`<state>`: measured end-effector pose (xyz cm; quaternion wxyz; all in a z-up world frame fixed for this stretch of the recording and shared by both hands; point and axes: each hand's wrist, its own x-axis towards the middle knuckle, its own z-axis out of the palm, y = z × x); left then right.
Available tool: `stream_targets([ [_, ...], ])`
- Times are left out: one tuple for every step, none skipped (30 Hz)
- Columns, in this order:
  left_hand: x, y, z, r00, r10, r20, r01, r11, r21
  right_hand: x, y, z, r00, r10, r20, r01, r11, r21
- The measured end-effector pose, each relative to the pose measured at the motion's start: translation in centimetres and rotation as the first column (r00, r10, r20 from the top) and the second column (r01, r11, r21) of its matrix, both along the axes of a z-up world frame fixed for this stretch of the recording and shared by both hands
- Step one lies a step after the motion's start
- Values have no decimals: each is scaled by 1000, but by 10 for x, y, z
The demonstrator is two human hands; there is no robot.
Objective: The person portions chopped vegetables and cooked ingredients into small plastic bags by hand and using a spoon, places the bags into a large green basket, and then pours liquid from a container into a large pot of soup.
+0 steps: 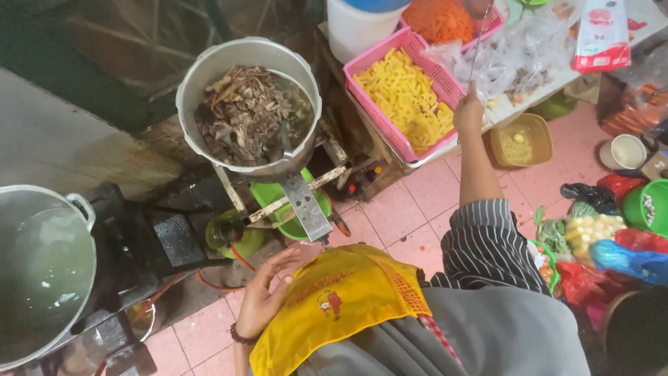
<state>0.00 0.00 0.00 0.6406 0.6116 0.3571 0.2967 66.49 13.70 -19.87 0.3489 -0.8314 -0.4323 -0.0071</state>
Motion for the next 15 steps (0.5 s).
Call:
stream_targets([
  [1,0,2,1000,1,1,-1,1000,1,-6,-1,13,1000,1,1,-1,1000,1],
  [2,0,4,1000,2,-14,-1,1000,15,-12,-2,26,921,17,-389,38,990,135],
  [2,0,5,1000,1,-28,0,1000,30,-18,-2,39,699,87,-710,125,962,241],
  [0,1,7,1000,0,-25,1,999,33,-34,-12,59,700,89,-708,125,962,244],
  [-1,0,9,999,4,-52,-1,998,55,-49,-17,81,599,97,-795,175,952,249],
  [-2,0,11,997,9,-79,-3,997,77,-65,-23,103,487,109,-866,226,943,246],
  [-3,0,9,997,22,-77,-16,997,78,-77,-26,113,488,116,-865,213,945,247],
  [-5,-1,7,999,21,-46,-18,998,59,-90,-30,122,507,154,-848,217,929,298],
  [-8,-3,6,1000,27,-14,-26,999,39,-104,-32,130,525,192,-829,215,913,347],
  [-11,-5,7,999,45,-12,-45,998,37,-119,-33,127,522,201,-829,197,917,347],
  [-12,-7,8,999,38,-12,-38,998,46,-132,-34,126,536,291,-792,137,896,422],
  [-14,-9,9,999,31,-12,-31,998,55,-145,-35,124,543,379,-750,76,866,493],
  [-16,-10,8,999,53,-9,-53,997,54,-170,-36,126,537,390,-748,56,868,493],
  [-18,-11,8,1000,27,-2,-27,998,55,-196,-38,127,553,453,-699,-9,842,539],
  [-23,-15,8,1000,11,1,-11,998,55,-225,-39,127,555,520,-650,-80,811,580],
])
